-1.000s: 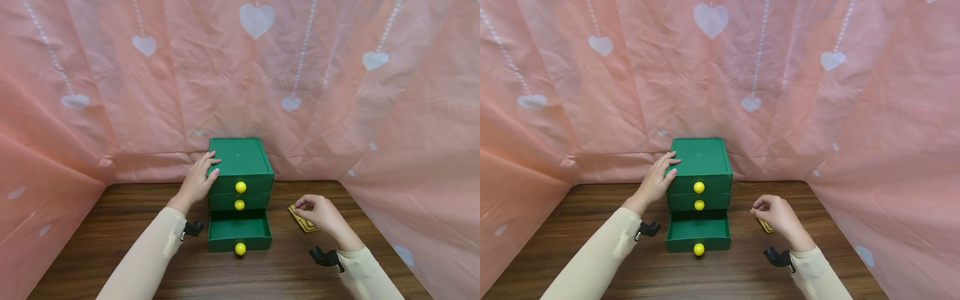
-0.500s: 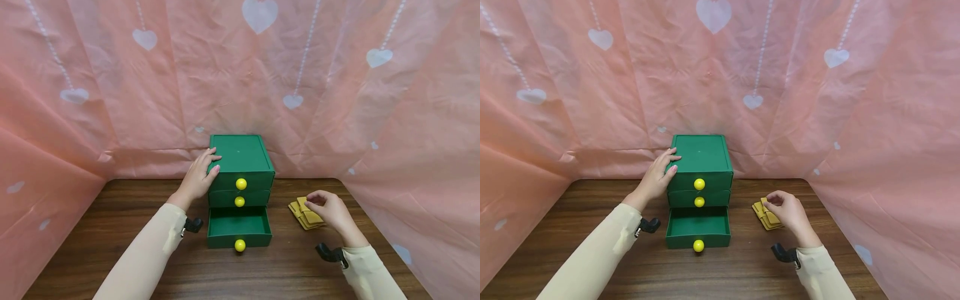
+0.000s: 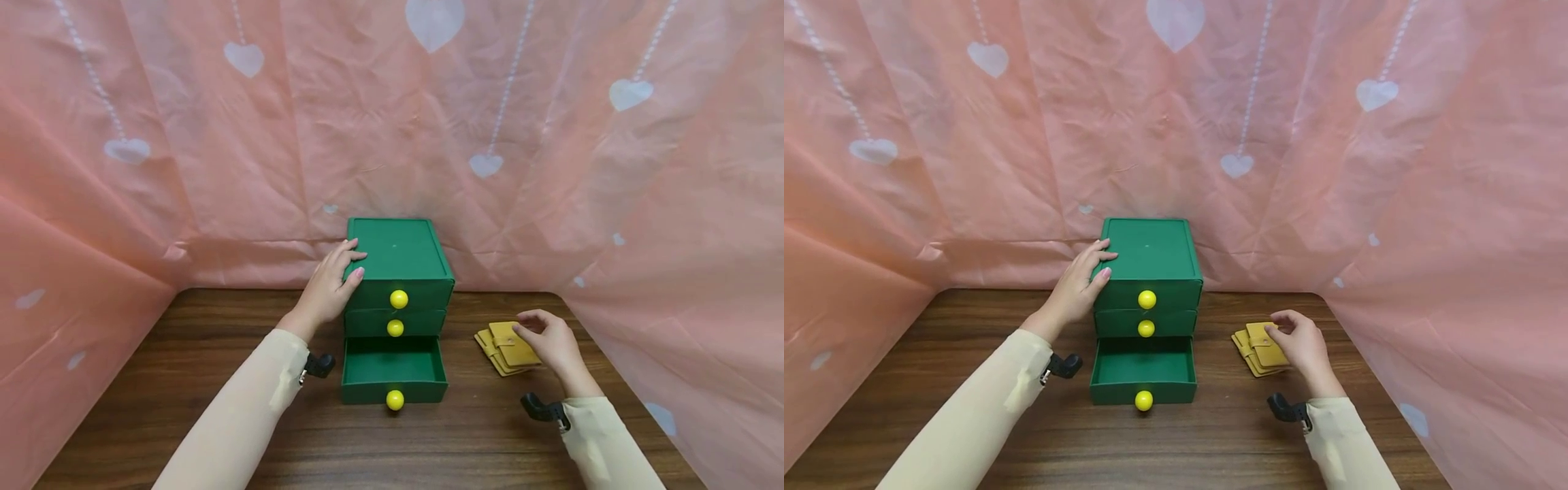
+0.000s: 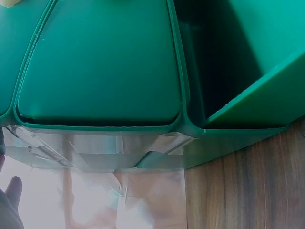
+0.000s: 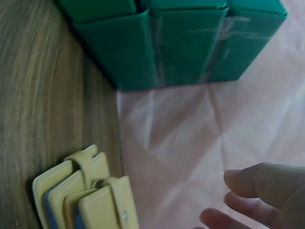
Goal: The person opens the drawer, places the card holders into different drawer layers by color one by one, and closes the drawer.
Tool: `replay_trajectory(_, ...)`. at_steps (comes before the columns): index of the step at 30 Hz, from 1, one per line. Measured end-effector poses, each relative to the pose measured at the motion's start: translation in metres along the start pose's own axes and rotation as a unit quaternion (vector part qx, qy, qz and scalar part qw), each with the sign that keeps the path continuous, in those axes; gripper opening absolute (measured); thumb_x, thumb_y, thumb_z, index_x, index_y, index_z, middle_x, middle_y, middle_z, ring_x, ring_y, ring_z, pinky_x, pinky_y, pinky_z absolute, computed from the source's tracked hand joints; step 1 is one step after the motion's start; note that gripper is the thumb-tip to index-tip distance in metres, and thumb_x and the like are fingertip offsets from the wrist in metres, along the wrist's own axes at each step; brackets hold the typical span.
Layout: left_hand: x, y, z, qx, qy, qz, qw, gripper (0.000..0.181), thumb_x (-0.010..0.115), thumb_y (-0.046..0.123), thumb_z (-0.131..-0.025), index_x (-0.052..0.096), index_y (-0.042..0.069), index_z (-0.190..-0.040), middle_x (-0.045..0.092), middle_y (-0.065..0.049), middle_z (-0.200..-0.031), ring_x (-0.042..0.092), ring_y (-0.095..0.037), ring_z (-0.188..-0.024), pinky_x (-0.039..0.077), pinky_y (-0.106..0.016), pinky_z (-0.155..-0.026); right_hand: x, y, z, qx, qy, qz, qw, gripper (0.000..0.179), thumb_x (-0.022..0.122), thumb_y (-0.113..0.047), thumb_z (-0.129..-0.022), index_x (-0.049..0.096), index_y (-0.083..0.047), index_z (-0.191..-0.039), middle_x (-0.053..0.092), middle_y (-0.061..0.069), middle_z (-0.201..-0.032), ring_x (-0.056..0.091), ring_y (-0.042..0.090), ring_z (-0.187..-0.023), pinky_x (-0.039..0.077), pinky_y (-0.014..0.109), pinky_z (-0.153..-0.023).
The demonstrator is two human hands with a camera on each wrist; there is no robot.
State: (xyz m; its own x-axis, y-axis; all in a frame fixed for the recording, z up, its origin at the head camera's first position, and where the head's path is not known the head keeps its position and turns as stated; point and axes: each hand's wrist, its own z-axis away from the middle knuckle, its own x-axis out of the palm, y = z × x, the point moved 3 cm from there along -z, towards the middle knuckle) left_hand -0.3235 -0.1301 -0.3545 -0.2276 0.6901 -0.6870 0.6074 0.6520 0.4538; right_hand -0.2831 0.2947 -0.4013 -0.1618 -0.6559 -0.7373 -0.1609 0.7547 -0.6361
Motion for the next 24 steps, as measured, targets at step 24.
replay_trajectory(24, 0.005, 0.005, 0.001, -0.003, -0.005, 0.006, 1.0, 0.049, 0.036, 0.046, -0.107, 0.052, 0.014, -0.141, 0.029, -0.005, -0.162, 0.02, -0.024, -0.151, 0.018, -0.057, -0.118, 0.015, 0.04, -0.009, 0.11, -0.059, 0.06, 0.9903, 0.092, 0.068, -0.047, -0.091, 0.027, 0.009, -0.152, 0.027, 0.044, -0.144, 0.03, 0.065, -0.125, 0.034, 0.07, -0.099)
